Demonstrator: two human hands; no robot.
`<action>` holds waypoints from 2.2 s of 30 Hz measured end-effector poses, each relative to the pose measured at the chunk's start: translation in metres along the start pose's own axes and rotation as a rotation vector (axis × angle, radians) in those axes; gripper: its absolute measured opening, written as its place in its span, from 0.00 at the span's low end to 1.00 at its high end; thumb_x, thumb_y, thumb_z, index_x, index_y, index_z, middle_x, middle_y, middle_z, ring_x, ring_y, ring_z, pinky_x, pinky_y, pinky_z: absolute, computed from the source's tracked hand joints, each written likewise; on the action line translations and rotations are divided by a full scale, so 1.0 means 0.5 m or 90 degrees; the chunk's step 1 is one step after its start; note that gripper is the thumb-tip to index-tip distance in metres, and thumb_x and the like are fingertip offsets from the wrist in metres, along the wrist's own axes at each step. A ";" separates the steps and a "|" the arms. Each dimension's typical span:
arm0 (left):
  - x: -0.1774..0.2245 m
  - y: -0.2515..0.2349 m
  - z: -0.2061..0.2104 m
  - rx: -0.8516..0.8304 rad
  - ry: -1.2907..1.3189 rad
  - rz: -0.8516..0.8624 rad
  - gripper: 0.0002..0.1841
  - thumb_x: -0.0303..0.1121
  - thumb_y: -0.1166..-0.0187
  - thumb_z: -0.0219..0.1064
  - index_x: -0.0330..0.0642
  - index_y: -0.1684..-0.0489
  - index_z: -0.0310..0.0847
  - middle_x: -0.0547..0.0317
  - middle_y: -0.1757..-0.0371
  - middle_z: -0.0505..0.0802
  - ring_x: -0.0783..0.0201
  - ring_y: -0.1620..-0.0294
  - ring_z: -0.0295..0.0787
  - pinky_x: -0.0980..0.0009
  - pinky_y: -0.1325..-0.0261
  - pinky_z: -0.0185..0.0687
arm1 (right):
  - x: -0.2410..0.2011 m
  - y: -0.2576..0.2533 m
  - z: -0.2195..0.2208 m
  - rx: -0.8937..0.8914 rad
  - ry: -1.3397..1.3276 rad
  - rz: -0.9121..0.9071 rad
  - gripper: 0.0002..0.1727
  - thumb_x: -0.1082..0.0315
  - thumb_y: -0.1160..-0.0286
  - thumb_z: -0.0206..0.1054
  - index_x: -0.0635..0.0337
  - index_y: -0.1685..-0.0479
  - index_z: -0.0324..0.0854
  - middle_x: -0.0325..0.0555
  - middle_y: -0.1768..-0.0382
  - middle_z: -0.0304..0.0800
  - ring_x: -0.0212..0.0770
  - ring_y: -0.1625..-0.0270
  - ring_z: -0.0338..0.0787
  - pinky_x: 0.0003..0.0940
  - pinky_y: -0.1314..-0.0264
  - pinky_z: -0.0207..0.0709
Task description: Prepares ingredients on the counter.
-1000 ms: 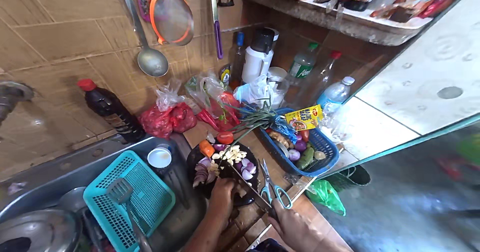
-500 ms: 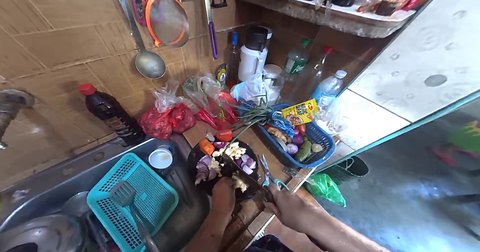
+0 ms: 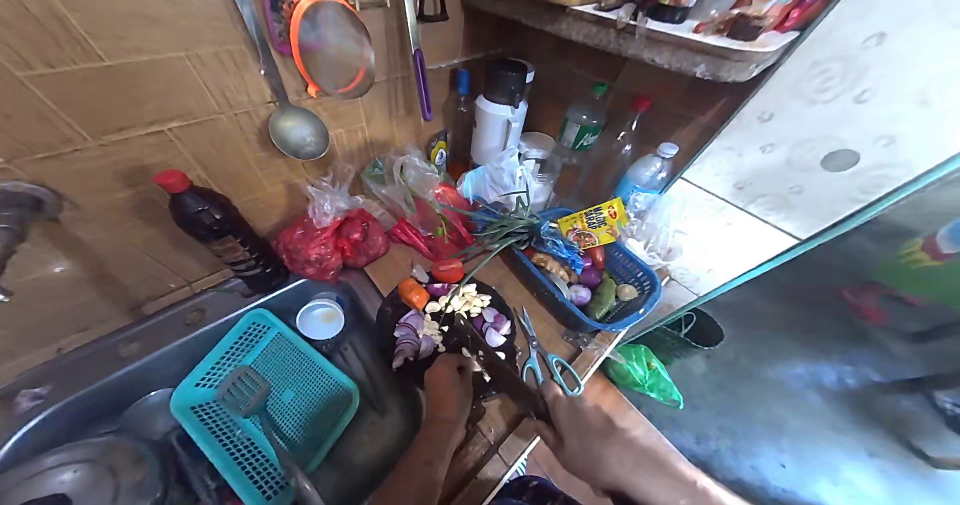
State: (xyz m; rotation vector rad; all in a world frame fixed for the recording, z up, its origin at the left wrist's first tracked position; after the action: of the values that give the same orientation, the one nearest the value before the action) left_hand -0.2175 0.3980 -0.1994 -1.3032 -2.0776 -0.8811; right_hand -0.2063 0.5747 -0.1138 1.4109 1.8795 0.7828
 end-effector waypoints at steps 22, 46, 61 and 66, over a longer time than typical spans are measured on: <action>0.030 -0.022 -0.024 0.036 -0.007 -0.019 0.19 0.26 0.13 0.56 0.37 0.26 0.80 0.40 0.29 0.85 0.49 0.27 0.82 0.58 0.21 0.74 | 0.088 -0.037 -0.027 0.014 -0.313 -0.120 0.28 0.45 0.09 0.56 0.52 0.21 0.63 0.50 0.67 0.83 0.45 0.76 0.87 0.45 0.68 0.87; 0.080 -0.075 0.016 -0.095 -0.142 0.097 0.18 0.28 0.19 0.64 0.43 0.32 0.86 0.43 0.31 0.87 0.47 0.23 0.78 0.56 0.16 0.68 | 0.152 -0.041 -0.048 -0.009 -0.130 -0.087 0.31 0.46 0.09 0.56 0.55 0.16 0.63 0.63 0.52 0.89 0.60 0.54 0.93 0.60 0.44 0.84; 0.105 0.081 0.010 0.345 -0.041 0.411 0.24 0.46 0.12 0.51 0.45 0.28 0.85 0.29 0.27 0.83 0.30 0.24 0.77 0.36 0.24 0.72 | 0.156 -0.026 -0.047 0.023 -0.223 -0.123 0.27 0.45 0.09 0.56 0.55 0.25 0.67 0.55 0.64 0.87 0.52 0.69 0.91 0.51 0.59 0.87; 0.128 0.088 0.093 0.277 -0.203 0.452 0.44 0.74 0.20 0.33 0.58 0.12 0.68 0.26 0.12 0.66 0.16 0.13 0.54 0.14 0.23 0.42 | 0.157 -0.012 -0.029 -0.105 -0.456 -0.188 0.19 0.51 0.07 0.54 0.53 0.31 0.66 0.44 0.72 0.81 0.41 0.78 0.86 0.38 0.71 0.86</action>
State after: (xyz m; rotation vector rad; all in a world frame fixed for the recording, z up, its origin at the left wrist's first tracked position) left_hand -0.2068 0.4839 -0.1727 -1.8103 -1.6646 0.0853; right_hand -0.2373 0.6481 -0.1212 1.0765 1.3738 0.2242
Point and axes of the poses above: each hand's wrist, its own y-axis away from the middle knuckle, its own z-axis out of the palm, x = y × z, the point moved 8 cm from there along -y, towards the middle knuckle
